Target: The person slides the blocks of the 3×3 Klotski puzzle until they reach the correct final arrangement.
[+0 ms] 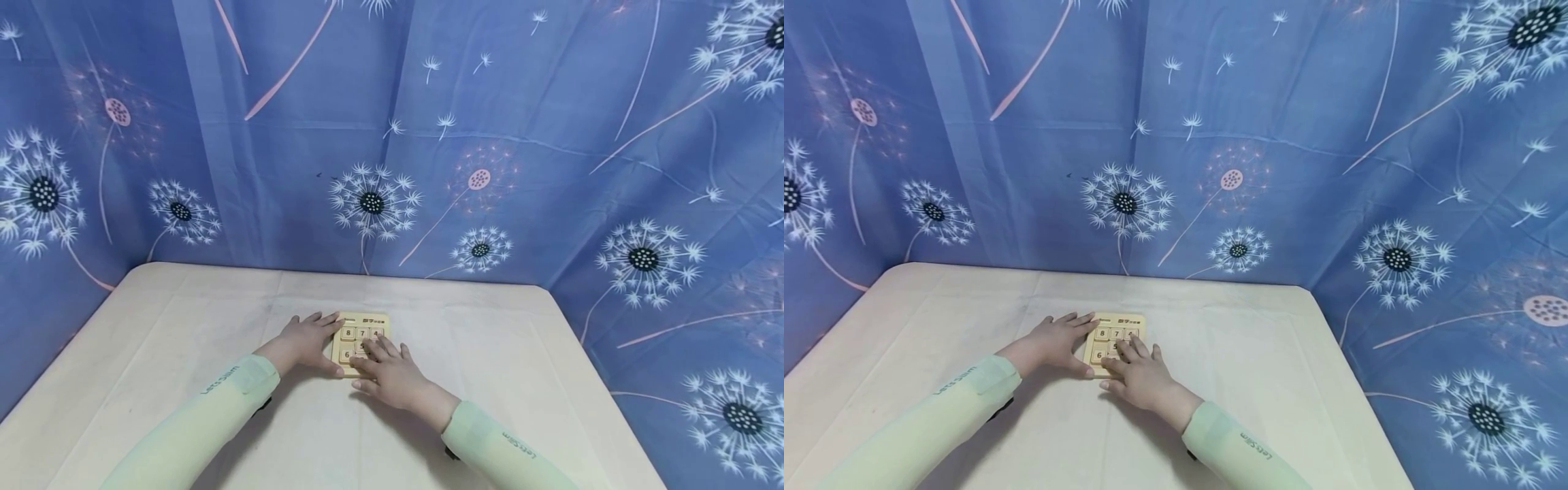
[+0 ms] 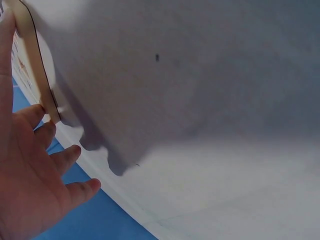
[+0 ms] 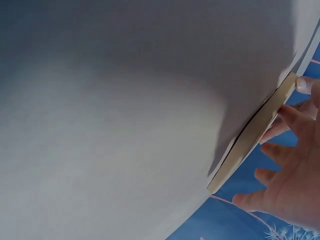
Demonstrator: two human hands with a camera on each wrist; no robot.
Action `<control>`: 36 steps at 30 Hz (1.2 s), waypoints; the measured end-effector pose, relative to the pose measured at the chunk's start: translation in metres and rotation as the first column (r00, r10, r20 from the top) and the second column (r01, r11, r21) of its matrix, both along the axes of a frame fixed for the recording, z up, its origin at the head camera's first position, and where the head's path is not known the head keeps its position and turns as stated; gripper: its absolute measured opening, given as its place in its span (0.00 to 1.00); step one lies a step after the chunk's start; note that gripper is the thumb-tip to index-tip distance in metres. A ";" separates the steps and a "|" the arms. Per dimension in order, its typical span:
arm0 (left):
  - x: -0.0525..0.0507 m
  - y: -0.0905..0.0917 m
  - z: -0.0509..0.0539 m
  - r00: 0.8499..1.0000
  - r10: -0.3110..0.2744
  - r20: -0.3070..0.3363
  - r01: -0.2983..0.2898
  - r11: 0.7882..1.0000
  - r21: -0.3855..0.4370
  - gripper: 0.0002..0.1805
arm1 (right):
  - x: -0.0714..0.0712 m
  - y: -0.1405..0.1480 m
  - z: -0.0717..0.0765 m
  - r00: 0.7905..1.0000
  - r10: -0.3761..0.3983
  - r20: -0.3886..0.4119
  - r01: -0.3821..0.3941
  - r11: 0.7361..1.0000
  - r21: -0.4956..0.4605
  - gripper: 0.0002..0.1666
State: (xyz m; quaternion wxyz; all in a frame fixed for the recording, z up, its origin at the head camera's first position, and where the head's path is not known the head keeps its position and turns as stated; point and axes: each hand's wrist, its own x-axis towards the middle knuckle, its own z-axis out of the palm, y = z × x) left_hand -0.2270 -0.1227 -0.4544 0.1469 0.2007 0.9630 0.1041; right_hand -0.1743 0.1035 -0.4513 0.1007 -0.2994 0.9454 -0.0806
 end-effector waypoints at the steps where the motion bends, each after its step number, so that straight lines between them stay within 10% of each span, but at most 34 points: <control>1: 0.000 0.000 0.000 1.000 0.000 -0.001 0.000 1.000 0.000 0.61 | 0.000 0.000 0.000 1.000 0.001 0.002 -0.001 1.000 -0.001 0.32; 36: 0.001 0.000 0.002 1.000 -0.003 0.007 0.003 1.000 -0.009 0.62 | 0.003 0.006 0.002 0.999 0.052 -0.008 -0.052 0.998 0.025 0.31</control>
